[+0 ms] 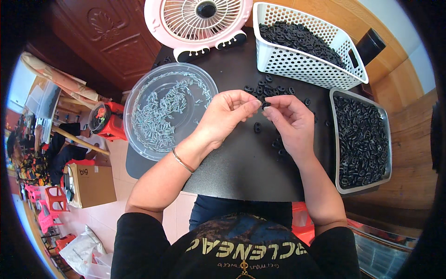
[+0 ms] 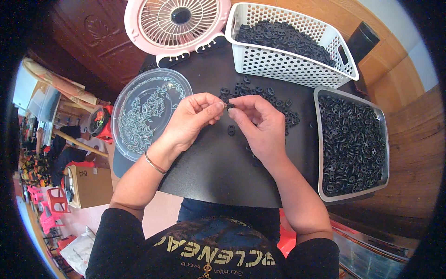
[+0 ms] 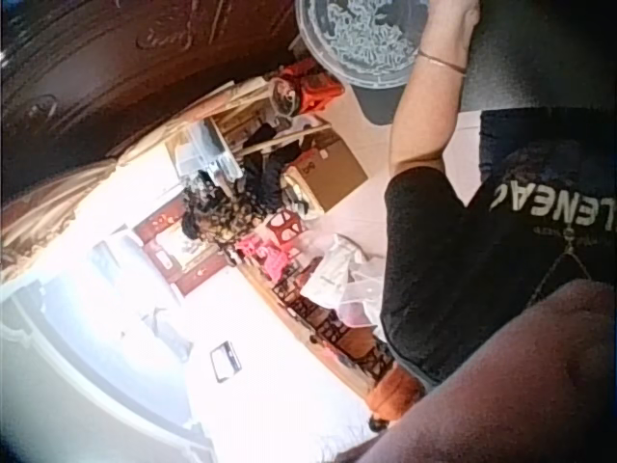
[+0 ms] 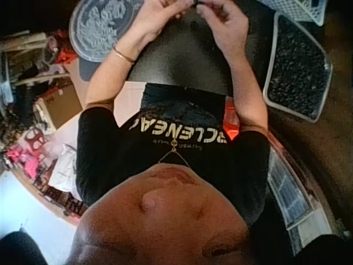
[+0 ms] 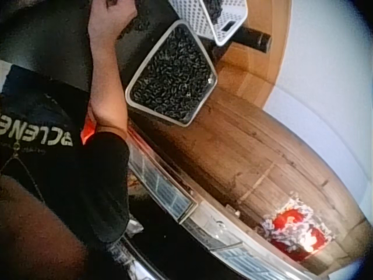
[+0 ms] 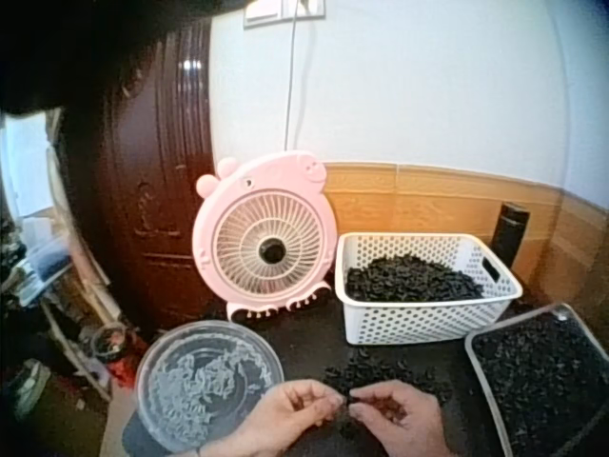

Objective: The person repeatedly picks up small black plastic rings and silver screws, inserts the screws into the rings, and places the assembled units into a clear plastic container. The process is repetitive and performed by hand at a table with a pink fan and baskets of parts nearby.

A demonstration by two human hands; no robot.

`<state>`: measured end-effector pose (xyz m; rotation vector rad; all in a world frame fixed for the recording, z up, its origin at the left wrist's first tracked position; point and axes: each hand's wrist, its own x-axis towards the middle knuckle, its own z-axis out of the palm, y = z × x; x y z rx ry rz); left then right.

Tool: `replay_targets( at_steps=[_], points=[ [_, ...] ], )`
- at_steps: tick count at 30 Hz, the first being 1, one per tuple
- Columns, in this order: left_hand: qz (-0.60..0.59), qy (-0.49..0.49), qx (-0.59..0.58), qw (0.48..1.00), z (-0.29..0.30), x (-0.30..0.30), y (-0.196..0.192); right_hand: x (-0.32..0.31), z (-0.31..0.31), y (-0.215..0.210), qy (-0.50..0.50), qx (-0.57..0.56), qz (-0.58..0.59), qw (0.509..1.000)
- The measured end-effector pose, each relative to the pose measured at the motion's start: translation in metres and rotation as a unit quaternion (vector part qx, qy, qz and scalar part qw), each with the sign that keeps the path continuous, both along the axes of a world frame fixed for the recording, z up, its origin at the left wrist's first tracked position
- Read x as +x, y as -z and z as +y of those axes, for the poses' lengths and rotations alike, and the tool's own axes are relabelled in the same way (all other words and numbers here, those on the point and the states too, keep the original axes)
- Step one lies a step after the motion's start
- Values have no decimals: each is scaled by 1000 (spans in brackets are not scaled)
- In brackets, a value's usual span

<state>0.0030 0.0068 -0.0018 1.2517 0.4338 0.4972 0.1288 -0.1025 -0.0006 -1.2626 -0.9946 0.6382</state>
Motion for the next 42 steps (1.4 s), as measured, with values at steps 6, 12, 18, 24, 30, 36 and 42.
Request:
replay_targets(
  at_steps=[6, 12, 18, 24, 30, 36, 42],
  points=[
    [-11, -30, 51, 998, -4, 0, -3, 0, 1, 3, -3, -3, 2, 1000],
    [3, -50, 113, 992, -6, 1, -1, 1, 0, 0, -14, -15, 40, 999],
    [12, -60, 142, 988, -9, 3, -5, 4, 2, 2, -30, -6, 87, 996],
    [-14, -45, 100, 994, -5, 4, -5, 2, 3, 2, -24, -4, 84, 996],
    [13, -19, 92, 996, -3, 3, -3, 3, 3, 4, -21, 1, 75, 997],
    [22, -15, 89, 996, -4, 3, -4, 2, 3, 3, -21, -5, 78, 997],
    [8, -15, 82, 997, -5, 2, -4, 2, 2, 2, -23, -11, 68, 997]
  ],
)
